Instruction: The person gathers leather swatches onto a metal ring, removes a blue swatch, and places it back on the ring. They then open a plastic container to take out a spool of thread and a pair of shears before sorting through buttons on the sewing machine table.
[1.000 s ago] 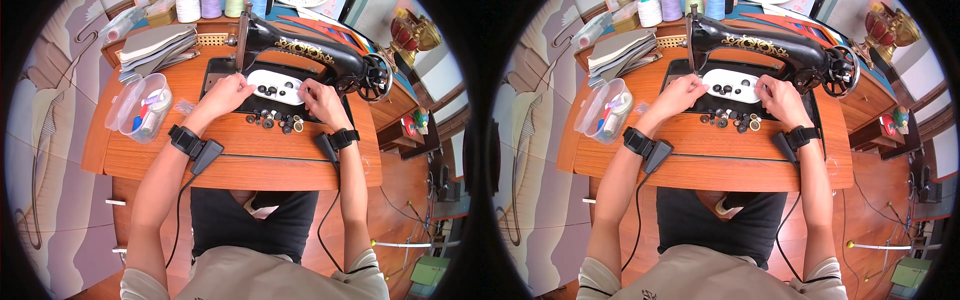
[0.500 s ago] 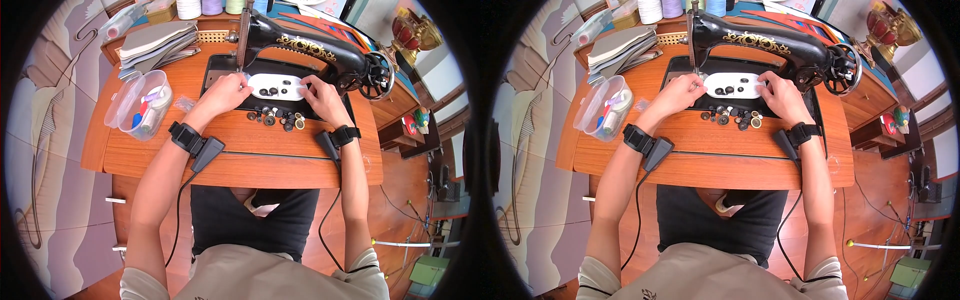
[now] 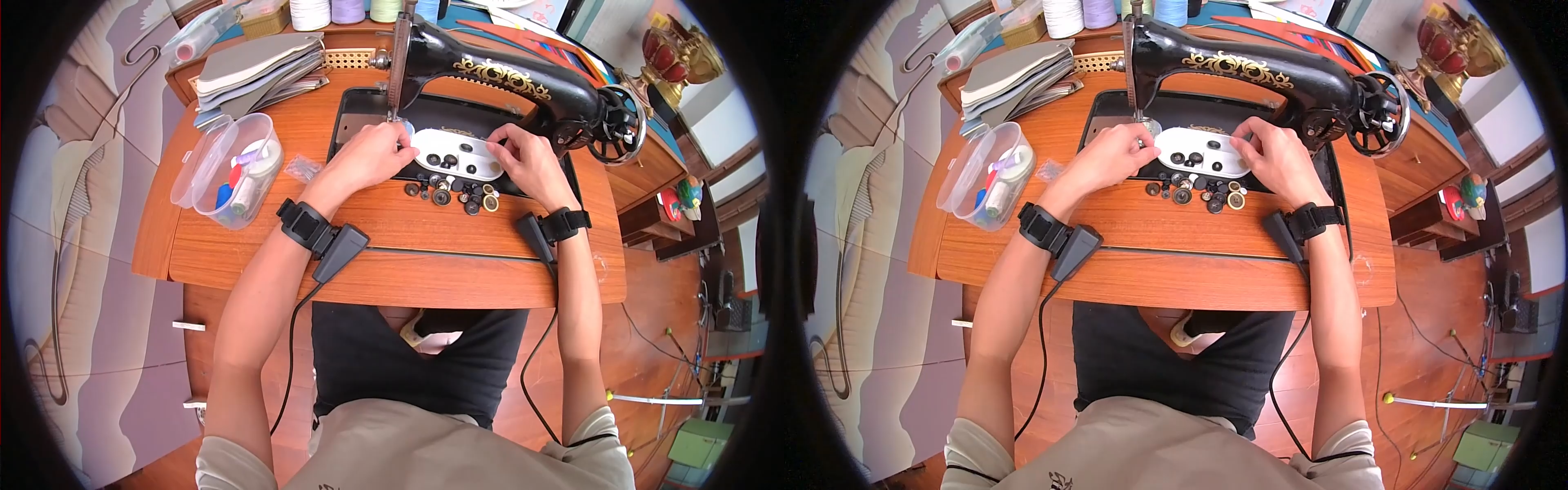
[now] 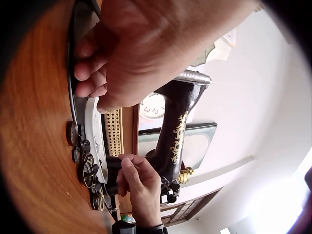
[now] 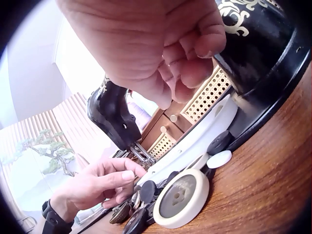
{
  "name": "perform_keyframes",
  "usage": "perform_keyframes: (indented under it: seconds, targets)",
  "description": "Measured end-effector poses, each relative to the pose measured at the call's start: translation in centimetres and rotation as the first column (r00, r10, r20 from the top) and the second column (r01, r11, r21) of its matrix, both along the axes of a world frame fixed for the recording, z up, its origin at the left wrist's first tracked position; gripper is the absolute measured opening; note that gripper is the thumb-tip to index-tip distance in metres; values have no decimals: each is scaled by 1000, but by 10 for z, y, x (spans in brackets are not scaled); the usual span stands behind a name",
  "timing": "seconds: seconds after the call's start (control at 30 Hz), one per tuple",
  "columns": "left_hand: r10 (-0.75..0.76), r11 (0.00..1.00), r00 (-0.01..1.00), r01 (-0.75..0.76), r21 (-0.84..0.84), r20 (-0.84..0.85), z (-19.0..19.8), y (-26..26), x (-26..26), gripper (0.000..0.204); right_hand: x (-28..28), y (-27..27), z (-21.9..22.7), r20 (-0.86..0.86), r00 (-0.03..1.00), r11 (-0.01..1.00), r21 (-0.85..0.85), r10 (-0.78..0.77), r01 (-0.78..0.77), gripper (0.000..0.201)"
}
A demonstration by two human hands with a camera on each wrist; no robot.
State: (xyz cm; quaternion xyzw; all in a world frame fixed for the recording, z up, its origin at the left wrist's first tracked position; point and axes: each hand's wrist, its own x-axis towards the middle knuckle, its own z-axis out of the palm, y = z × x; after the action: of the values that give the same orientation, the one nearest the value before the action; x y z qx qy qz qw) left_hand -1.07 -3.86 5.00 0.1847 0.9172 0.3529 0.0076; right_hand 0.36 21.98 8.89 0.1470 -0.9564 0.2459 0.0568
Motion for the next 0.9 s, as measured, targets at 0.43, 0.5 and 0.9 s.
perform_keyframes:
  seconds: [0.43,0.5,0.9]
  targets:
    - [-157,934,951,56,354,265,-1,7,2,21,24,10,7,44,982,963,-210,183,-170,22]
    - [-148,920,961,47,389,233,-4,10,1,21,51,17,8,60,971,964,-150,232,-221,28]
    - [-256,966,966,257,12,-24,-10,21,11,52,93,12,-26,266,945,963,140,188,-231,86]
